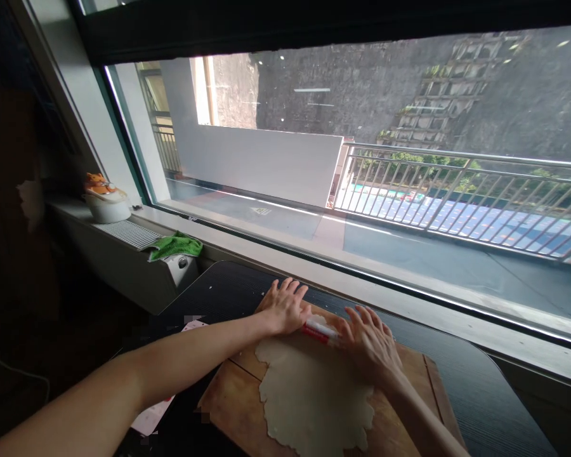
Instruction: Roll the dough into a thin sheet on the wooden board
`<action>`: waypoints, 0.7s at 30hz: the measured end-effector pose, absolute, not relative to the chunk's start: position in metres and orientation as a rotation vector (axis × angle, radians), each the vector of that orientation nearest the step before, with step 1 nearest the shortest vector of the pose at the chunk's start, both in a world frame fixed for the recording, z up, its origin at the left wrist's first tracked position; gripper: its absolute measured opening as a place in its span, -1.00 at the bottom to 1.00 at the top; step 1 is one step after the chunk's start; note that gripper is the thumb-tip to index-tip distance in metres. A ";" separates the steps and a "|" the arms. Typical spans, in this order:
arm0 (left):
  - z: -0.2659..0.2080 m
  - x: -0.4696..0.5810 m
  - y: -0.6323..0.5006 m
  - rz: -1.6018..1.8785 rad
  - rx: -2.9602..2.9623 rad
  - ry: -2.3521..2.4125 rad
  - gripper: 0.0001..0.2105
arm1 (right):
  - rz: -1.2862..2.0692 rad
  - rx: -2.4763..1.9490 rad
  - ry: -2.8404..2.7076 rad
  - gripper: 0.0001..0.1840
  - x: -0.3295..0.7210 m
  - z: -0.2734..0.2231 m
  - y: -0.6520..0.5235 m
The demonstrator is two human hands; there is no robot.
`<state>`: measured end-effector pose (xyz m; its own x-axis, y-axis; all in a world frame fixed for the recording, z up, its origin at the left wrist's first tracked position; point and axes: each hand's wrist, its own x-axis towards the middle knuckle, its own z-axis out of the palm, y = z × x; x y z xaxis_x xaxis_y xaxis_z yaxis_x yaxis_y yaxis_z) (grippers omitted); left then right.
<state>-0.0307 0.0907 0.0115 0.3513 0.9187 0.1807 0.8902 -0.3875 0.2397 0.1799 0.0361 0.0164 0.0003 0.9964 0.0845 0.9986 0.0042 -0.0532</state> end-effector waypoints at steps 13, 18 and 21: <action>0.011 -0.032 0.087 0.379 2.424 1.705 -0.49 | -0.005 -2.166 -2.199 -0.44 0.181 0.016 0.032; 0.022 -0.020 0.118 0.352 2.337 1.798 -0.42 | 0.107 -2.222 -2.073 -0.43 0.187 0.020 0.070; 0.030 -0.015 0.134 0.289 2.305 1.817 -0.41 | 0.215 -2.320 -1.952 -0.38 0.189 0.027 0.089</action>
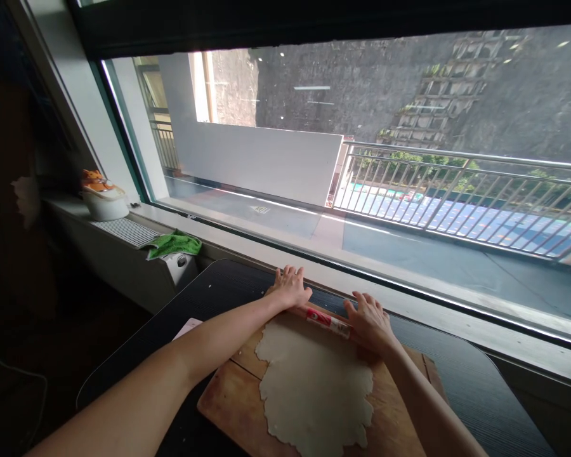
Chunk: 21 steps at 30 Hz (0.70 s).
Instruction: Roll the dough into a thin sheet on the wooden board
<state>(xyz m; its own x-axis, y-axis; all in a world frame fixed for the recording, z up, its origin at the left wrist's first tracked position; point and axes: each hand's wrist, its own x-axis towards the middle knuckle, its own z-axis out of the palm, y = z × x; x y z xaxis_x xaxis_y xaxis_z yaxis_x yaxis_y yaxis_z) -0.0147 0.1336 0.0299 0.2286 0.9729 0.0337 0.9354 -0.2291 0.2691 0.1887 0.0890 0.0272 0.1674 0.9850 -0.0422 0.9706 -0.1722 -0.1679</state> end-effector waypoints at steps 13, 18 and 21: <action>0.020 -0.018 0.123 0.340 2.356 1.791 -0.47 | 0.075 -2.250 -2.064 -0.43 0.184 0.025 0.067; 0.030 -0.013 0.133 0.260 2.299 1.847 -0.46 | 0.212 -2.330 -1.918 -0.38 0.187 0.031 0.084; 0.020 -0.022 0.107 0.357 2.376 1.780 -0.48 | 0.158 -2.260 -2.027 -0.42 0.183 0.025 0.057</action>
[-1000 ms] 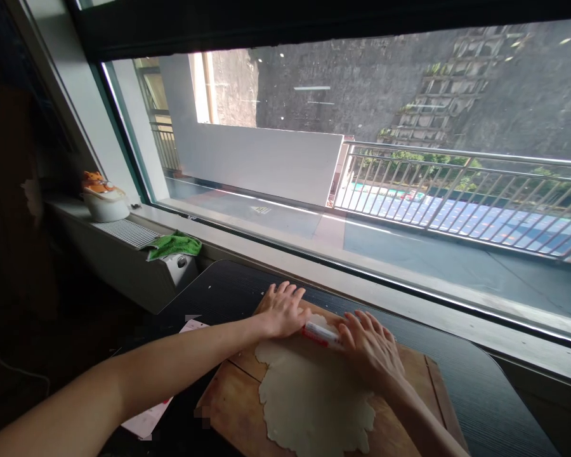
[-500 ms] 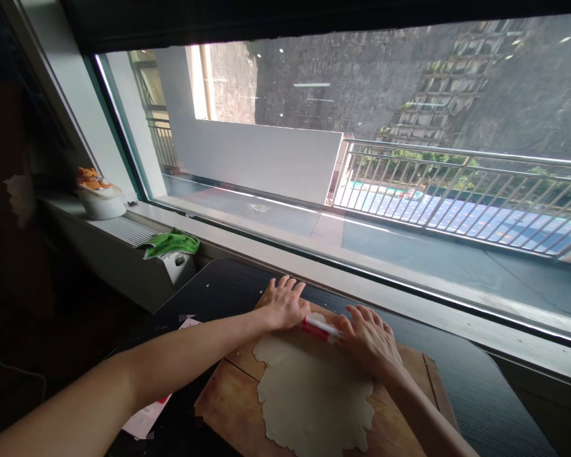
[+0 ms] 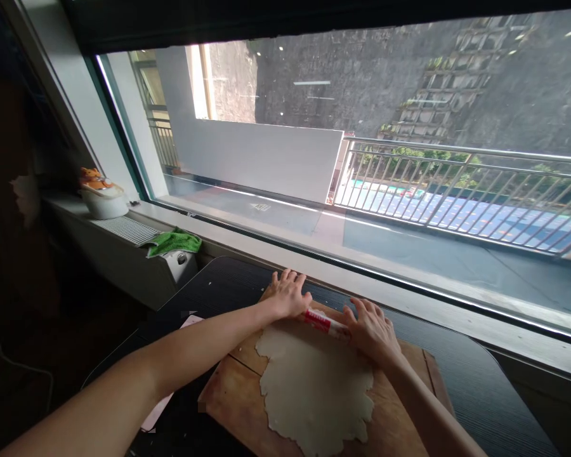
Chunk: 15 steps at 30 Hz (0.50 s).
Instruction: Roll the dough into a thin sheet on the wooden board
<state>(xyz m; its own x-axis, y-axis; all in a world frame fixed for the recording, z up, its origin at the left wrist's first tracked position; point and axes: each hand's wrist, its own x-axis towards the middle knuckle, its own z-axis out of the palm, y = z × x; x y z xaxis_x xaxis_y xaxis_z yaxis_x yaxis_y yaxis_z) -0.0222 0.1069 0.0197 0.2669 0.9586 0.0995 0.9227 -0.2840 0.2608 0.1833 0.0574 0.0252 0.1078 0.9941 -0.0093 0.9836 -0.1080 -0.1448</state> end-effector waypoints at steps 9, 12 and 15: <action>0.024 -0.018 0.125 0.289 2.350 1.800 -0.46 | 0.193 -2.297 -2.053 -0.45 0.187 0.030 0.075; 0.031 -0.014 0.135 0.212 2.298 1.827 -0.42 | 0.316 -2.410 -1.909 -0.39 0.189 0.032 0.091; 0.025 -0.019 0.118 0.258 2.343 1.779 -0.43 | 0.268 -2.353 -1.983 -0.41 0.187 0.027 0.073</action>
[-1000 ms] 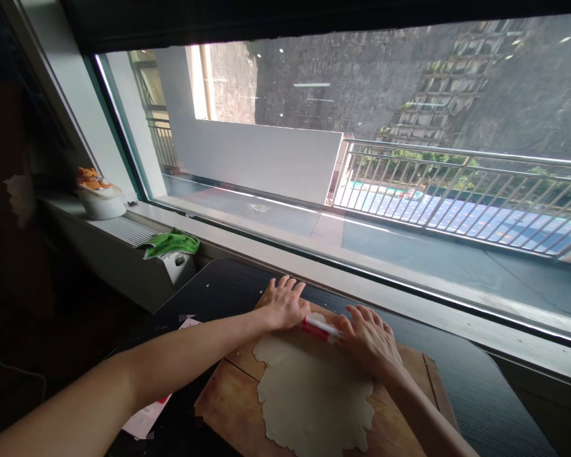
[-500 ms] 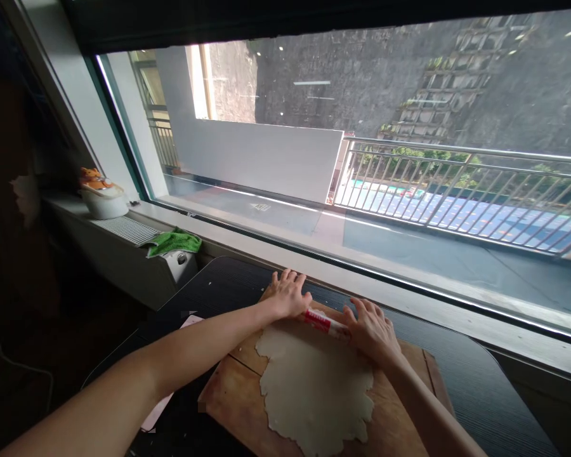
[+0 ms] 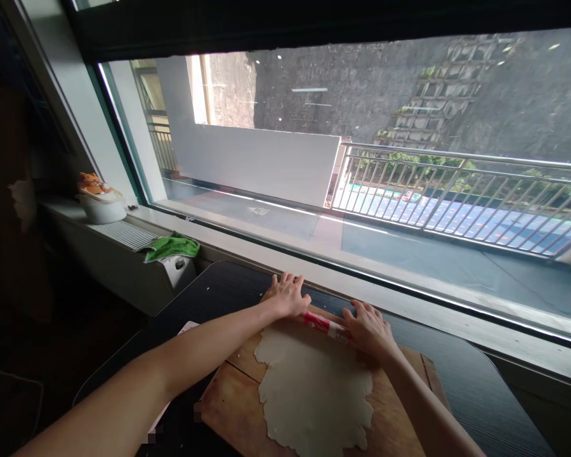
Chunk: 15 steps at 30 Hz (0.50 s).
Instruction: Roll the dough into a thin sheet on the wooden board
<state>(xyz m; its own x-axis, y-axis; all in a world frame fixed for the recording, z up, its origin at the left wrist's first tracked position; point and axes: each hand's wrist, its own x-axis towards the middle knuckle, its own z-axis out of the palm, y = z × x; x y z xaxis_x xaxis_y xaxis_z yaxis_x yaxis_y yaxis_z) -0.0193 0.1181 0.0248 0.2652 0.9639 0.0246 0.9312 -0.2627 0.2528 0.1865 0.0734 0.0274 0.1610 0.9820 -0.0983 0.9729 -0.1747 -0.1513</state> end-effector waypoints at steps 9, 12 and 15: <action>0.024 -0.019 0.117 0.312 2.367 1.771 -0.46 | 0.166 -2.265 -2.179 -0.47 0.189 0.025 0.070; 0.033 -0.013 0.135 0.243 2.316 1.804 -0.41 | 0.274 -2.390 -1.996 -0.43 0.191 0.030 0.091; 0.030 -0.017 0.127 0.188 2.316 1.769 -0.41 | 0.249 -2.357 -2.035 -0.43 0.189 0.030 0.080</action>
